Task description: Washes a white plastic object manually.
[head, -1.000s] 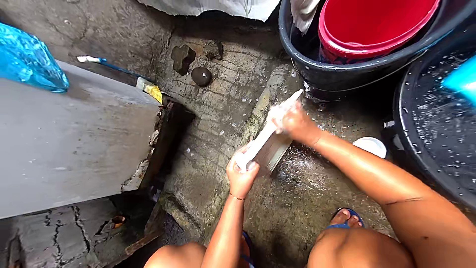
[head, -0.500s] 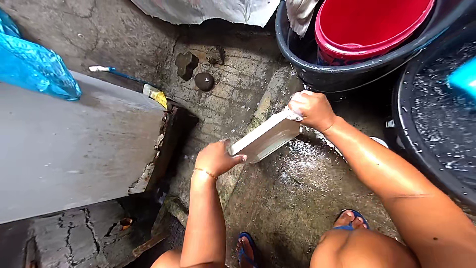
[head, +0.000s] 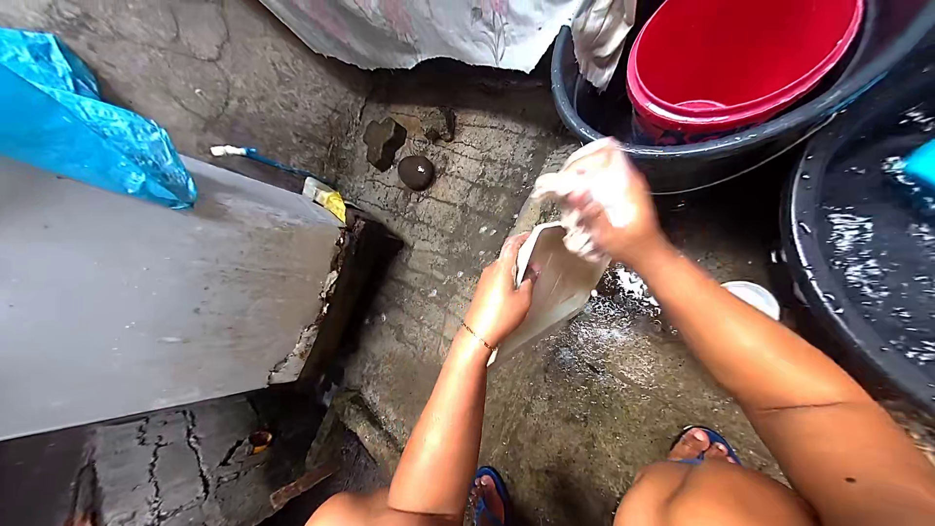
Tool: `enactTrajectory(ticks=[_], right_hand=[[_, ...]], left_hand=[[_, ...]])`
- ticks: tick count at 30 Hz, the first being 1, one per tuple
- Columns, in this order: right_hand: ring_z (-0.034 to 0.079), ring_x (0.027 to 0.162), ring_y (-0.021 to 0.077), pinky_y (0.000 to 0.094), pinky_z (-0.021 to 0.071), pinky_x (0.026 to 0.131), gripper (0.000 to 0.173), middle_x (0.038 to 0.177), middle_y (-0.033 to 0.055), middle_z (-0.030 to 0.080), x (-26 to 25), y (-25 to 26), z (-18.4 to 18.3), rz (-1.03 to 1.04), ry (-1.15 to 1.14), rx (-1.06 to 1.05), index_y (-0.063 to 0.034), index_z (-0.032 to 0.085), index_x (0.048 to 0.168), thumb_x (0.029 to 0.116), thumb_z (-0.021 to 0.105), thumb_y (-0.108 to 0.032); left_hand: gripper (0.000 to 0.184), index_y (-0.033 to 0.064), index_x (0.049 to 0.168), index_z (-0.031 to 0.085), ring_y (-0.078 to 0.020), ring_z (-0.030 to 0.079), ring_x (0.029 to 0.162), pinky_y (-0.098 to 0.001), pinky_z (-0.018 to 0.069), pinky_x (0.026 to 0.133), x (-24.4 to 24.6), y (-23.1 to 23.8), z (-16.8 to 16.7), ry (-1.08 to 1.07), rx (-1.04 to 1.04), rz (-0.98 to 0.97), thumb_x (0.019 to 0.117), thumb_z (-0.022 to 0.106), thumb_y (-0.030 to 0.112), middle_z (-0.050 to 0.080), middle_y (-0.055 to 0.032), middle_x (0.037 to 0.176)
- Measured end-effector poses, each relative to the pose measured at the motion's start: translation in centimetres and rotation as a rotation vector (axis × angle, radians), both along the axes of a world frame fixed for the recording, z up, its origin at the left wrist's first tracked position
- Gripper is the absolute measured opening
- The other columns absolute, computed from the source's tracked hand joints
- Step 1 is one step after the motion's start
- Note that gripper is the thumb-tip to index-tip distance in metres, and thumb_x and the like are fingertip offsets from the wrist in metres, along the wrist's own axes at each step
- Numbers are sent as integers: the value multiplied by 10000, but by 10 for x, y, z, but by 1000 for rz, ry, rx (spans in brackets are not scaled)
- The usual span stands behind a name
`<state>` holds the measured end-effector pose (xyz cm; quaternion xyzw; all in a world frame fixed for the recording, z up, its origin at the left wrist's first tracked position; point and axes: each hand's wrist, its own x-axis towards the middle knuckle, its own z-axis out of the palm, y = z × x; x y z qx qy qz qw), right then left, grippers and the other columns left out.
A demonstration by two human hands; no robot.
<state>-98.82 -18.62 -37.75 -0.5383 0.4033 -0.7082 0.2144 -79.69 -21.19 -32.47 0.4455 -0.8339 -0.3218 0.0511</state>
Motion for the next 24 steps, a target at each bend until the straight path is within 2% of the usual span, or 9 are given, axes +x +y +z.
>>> enactTrajectory(ticks=[2, 4, 6, 9, 13, 16, 18, 21, 24], right_hand=[[667, 1081, 305, 458, 513, 982, 345, 1063, 197, 721, 41, 2, -3, -179, 292, -84, 54, 717, 1043, 933, 677, -270], [696, 1007, 349, 480, 555, 886, 295, 994, 181, 740, 61, -1, -13, -341, 488, -179, -39, 763, 959, 937, 682, -322], [715, 951, 340, 457, 568, 845, 291, 936, 178, 748, 55, -7, -23, -364, 469, -203, -33, 746, 896, 944, 669, -309], [703, 969, 359, 490, 551, 895, 361, 926, 204, 730, 26, -19, -64, -328, 347, -37, 6, 727, 870, 990, 596, -308], [673, 996, 376, 501, 514, 918, 436, 946, 254, 693, -6, -28, -91, -371, 230, 274, 82, 677, 873, 1030, 521, -294], [646, 937, 139, 298, 530, 891, 358, 965, 133, 663, 10, -13, -63, -243, -15, 208, 70, 649, 995, 1041, 547, -270], [638, 893, 4, 224, 565, 844, 298, 975, -23, 642, 14, -1, -37, -56, -235, 141, -12, 577, 1101, 1102, 416, -262], [643, 1092, 71, 315, 540, 984, 435, 1151, -27, 680, 14, 15, -16, 161, -480, 75, -76, 558, 1278, 1095, 226, -289], [588, 1235, 157, 364, 504, 1047, 489, 1357, 62, 597, 12, 35, -2, 342, -510, 47, -55, 430, 1459, 1022, 236, -154]], left_hand=[[242, -3, 1181, 646, -178, 689, 881, -402, 573, 805, -3, 8, -10, 188, -43, 60, 945, 616, 35, 708, -123, 984], [138, 6, 1022, 676, -70, 678, 842, -300, 579, 782, -1, 13, -18, 317, -92, 83, 900, 612, 8, 700, -48, 892], [202, -53, 1092, 654, -144, 680, 877, -363, 569, 806, 3, 17, -23, 330, -124, 84, 916, 567, -3, 699, -123, 939], [327, 4, 1341, 584, -168, 697, 1047, -388, 574, 928, 11, 20, -26, 316, -116, 72, 1024, 533, 62, 706, -137, 1179], [381, 29, 1342, 607, -163, 707, 1007, -381, 580, 896, 5, 25, -24, 314, -105, 102, 972, 527, -15, 719, -123, 1160], [493, 41, 1372, 588, -190, 698, 1035, -420, 578, 892, -8, 27, -16, 270, -24, 127, 889, 555, -49, 700, -127, 1209], [588, 58, 1412, 541, -201, 678, 1074, -437, 575, 904, -14, 28, -14, 259, 52, 142, 837, 620, -31, 667, -124, 1263], [742, 66, 1487, 431, -244, 655, 1123, -466, 566, 913, -23, 29, -15, 249, 69, 147, 799, 706, 40, 621, -159, 1329], [798, 46, 1502, 376, -247, 601, 1228, -433, 528, 1005, -36, 31, -18, 287, 46, 158, 841, 808, 153, 522, -175, 1455]])
